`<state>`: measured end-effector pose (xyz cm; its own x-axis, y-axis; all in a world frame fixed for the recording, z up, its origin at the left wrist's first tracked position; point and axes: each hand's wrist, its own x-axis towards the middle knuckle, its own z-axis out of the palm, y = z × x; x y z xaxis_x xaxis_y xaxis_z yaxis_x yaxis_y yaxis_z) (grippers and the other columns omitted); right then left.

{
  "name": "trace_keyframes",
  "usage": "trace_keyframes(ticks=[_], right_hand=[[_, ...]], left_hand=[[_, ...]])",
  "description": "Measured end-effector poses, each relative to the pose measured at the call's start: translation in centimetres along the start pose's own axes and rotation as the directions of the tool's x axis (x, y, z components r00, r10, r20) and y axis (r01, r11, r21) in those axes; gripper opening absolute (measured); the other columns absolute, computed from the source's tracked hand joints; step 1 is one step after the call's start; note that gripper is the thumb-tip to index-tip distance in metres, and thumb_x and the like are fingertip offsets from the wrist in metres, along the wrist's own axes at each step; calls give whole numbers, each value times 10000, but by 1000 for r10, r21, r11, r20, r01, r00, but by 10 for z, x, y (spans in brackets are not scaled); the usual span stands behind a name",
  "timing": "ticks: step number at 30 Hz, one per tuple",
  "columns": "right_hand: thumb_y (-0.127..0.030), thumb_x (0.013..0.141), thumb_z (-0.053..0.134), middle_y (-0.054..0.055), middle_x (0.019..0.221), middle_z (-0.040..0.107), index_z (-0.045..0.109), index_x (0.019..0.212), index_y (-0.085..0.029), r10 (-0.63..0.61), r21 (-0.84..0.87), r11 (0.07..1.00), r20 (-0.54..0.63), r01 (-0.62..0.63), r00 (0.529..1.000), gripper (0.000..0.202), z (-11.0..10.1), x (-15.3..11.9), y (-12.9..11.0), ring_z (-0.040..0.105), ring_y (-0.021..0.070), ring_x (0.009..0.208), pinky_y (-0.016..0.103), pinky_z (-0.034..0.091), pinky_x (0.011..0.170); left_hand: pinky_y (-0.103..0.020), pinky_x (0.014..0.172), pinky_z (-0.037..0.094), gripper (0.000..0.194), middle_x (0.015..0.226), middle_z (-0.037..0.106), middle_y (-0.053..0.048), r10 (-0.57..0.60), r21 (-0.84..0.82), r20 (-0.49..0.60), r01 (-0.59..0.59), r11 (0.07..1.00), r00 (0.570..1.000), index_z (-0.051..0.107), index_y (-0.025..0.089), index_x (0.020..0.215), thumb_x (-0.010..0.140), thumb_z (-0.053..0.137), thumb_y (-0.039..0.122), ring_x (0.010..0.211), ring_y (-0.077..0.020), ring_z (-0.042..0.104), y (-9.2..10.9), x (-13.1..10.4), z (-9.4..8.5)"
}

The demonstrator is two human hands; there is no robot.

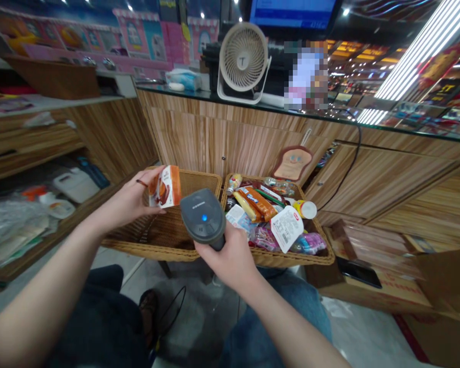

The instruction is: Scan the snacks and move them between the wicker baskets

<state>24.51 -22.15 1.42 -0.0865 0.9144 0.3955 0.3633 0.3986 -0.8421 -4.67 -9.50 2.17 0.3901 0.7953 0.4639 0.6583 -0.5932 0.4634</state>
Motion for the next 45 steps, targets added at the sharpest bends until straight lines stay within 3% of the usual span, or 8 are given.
trace_keyframes(ticks=[4, 8, 12, 16, 19, 24, 38, 45], right_hand=[[-344, 857, 722, 57, 686, 738, 610, 731, -247, -5, -20, 1000, -1, 4, 1000, 195, 1, 0, 1, 750, 280, 763, 342, 607, 649], [-337, 868, 712, 80, 780, 778, 633, 746, -240, -21, -11, 1000, 17, 21, 1000, 175, 1, -1, 0, 755, 284, 782, 366, 624, 683], [-327, 886, 749, 59, 754, 774, 698, 835, -233, -51, 58, 997, 99, 46, 994, 118, 2, -1, -4, 768, 286, 823, 367, 641, 728], [-361, 912, 770, 47, 710, 751, 735, 899, -212, -104, 160, 984, 149, 80, 983, 153, 5, -1, -6, 767, 272, 838, 348, 642, 744], [-378, 922, 770, 35, 676, 728, 731, 874, -217, -113, 210, 975, 159, 78, 981, 173, 6, -1, -7, 765, 259, 819, 337, 641, 726], [-355, 918, 762, 27, 659, 713, 703, 824, -236, -153, 257, 961, 186, 102, 971, 163, 5, -2, -8, 763, 259, 808, 351, 645, 740], [-199, 841, 752, 50, 829, 806, 733, 929, -204, -295, 215, 943, 179, 255, 939, 91, 6, -4, 2, 737, 220, 705, 307, 633, 678], [-200, 847, 744, 51, 838, 802, 741, 942, -200, -294, 217, 943, 190, 252, 937, 95, 5, -5, -1, 732, 216, 724, 303, 636, 707]], left_hand=[[-560, 1218, 436, 1137, 1546, 563, -162, -233, -382, -207, 140, 913, 950, 440, 263, 1579, 604, 975, 498, 1380, -355, 596, 9, -13, 13], [-537, 1042, 594, 895, 1397, 685, -170, -530, -796, -76, 269, 543, 845, 575, 255, 1438, 718, 859, 704, 1229, -353, 702, 11, -15, 19], [-519, 977, 633, 842, 1419, 694, -189, -569, -926, 56, 255, 277, 821, 620, 244, 1398, 855, 584, 885, 1258, -366, 698, 18, -15, 16], [-452, 928, 657, 780, 1299, 761, -166, -566, -991, 123, 131, -27, 815, 635, 209, 1382, 954, 465, 838, 1159, -308, 753, 25, -13, 15], [-426, 874, 673, 740, 1215, 791, -158, -566, -982, 176, 101, -161, 805, 648, 207, 1377, 1002, 392, 791, 1079, -288, 782, 27, -13, 18], [-425, 853, 681, 748, 1148, 803, -171, -592, -973, 208, 104, -205, 779, 647, 197, 1388, 1020, 339, 770, 1035, -292, 796, 28, -13, 22], [-408, 904, 662, 772, 1228, 783, -179, -673, -980, 196, 128, -151, 713, 606, 216, 1472, 988, 428, 791, 1054, -275, 786, 34, -10, 24], [-411, 885, 670, 754, 1189, 791, -181, -648, -979, 197, 116, -165, 736, 644, 192, 1417, 1006, 397, 775, 1061, -281, 787, 28, -10, 26]])
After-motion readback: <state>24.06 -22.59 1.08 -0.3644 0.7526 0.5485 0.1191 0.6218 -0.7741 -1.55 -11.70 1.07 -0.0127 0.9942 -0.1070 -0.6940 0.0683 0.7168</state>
